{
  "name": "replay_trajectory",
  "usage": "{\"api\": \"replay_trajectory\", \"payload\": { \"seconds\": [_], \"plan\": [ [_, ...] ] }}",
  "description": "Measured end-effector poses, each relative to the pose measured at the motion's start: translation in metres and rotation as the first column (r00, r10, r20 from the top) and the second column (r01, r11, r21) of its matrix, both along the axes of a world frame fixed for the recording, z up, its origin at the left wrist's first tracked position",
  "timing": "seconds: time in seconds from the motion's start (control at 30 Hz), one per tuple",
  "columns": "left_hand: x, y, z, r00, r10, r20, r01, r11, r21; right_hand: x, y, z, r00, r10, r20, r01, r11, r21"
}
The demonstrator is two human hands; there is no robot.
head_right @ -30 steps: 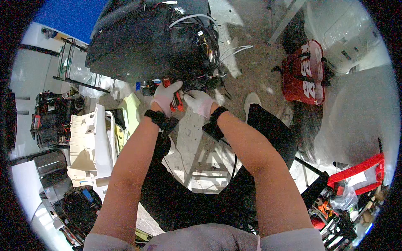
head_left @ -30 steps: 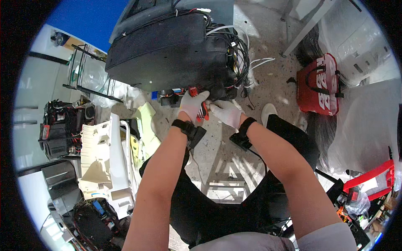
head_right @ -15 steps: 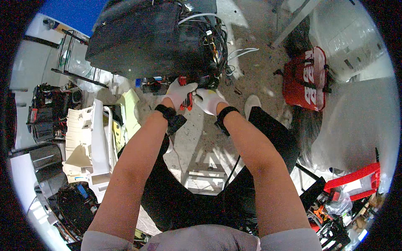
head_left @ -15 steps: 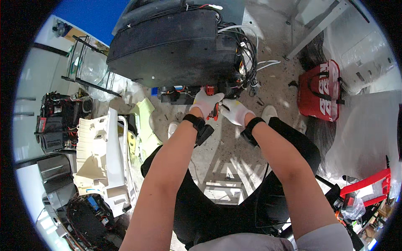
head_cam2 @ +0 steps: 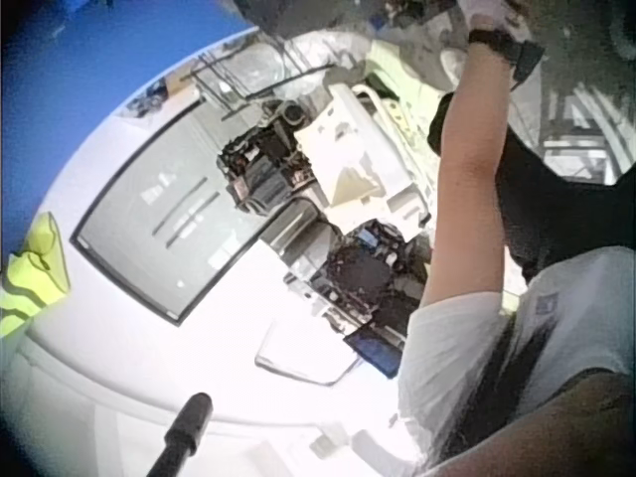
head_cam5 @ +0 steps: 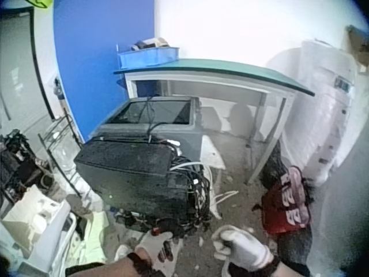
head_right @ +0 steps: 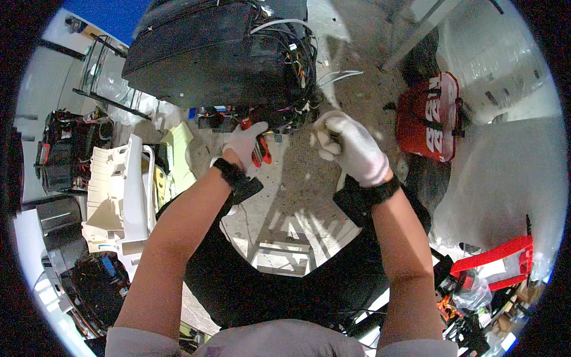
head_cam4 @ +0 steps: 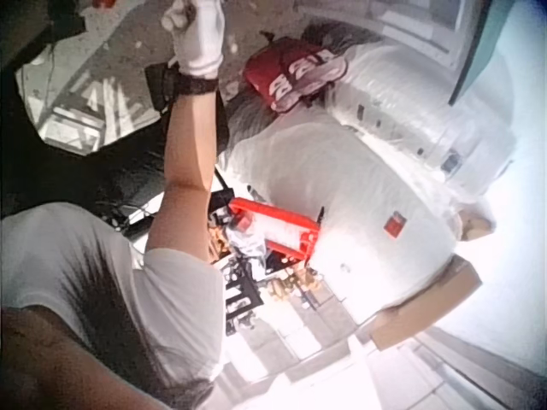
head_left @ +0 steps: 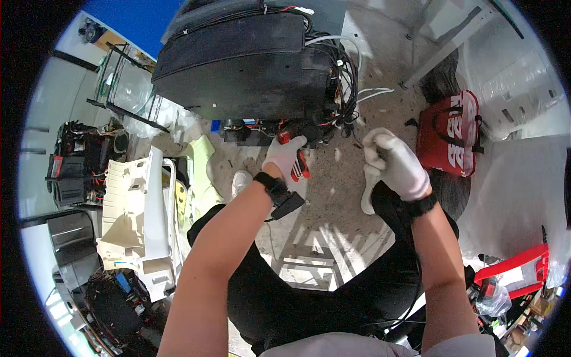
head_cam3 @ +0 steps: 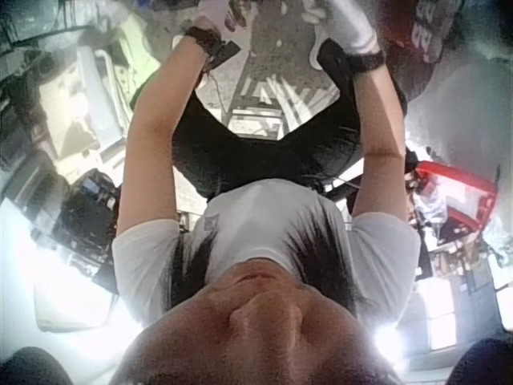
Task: Disassembling an electronic device by removing a plastic cover and unplugging wire connectors.
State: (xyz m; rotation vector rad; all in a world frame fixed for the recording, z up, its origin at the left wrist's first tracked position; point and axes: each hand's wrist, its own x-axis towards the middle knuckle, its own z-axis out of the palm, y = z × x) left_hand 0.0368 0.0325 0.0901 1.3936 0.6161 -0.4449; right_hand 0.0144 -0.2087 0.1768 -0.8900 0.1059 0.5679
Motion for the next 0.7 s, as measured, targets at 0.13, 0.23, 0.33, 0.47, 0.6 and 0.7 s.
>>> {"api": "replay_trajectory", "payload": {
  "seconds": [0.13,0.23,0.33,0.47,0.6,0.7],
  "plan": [
    [-0.017,0.012,0.047,0.998,0.028,0.055,-0.019,0.987,-0.159,-0.007,0.010,0.015,0.999,-0.024,0.039,0.016,0.983,0.182],
    [-0.027,0.038,0.058,0.986,-0.002,0.169,0.018,0.995,-0.093,-0.009,0.033,0.031,1.000,0.010,0.023,-0.013,0.992,0.127],
    [-0.032,0.047,0.086,0.995,0.083,0.050,-0.079,0.993,-0.089,-0.006,0.045,0.029,0.998,0.056,0.022,-0.058,0.987,0.153],
    [-0.029,0.073,0.081,0.978,0.208,0.023,-0.192,0.936,-0.293,0.005,0.054,0.032,0.982,0.166,-0.084,-0.173,0.982,-0.079],
    [-0.033,0.099,0.079,0.956,0.290,0.035,-0.247,0.865,-0.437,0.001,0.080,0.034,0.983,0.135,-0.124,-0.158,0.966,-0.205],
    [-0.031,0.105,0.086,0.915,0.396,0.084,-0.290,0.785,-0.547,0.002,0.092,0.014,0.997,0.045,-0.068,-0.064,0.947,-0.314]
  ]
}}
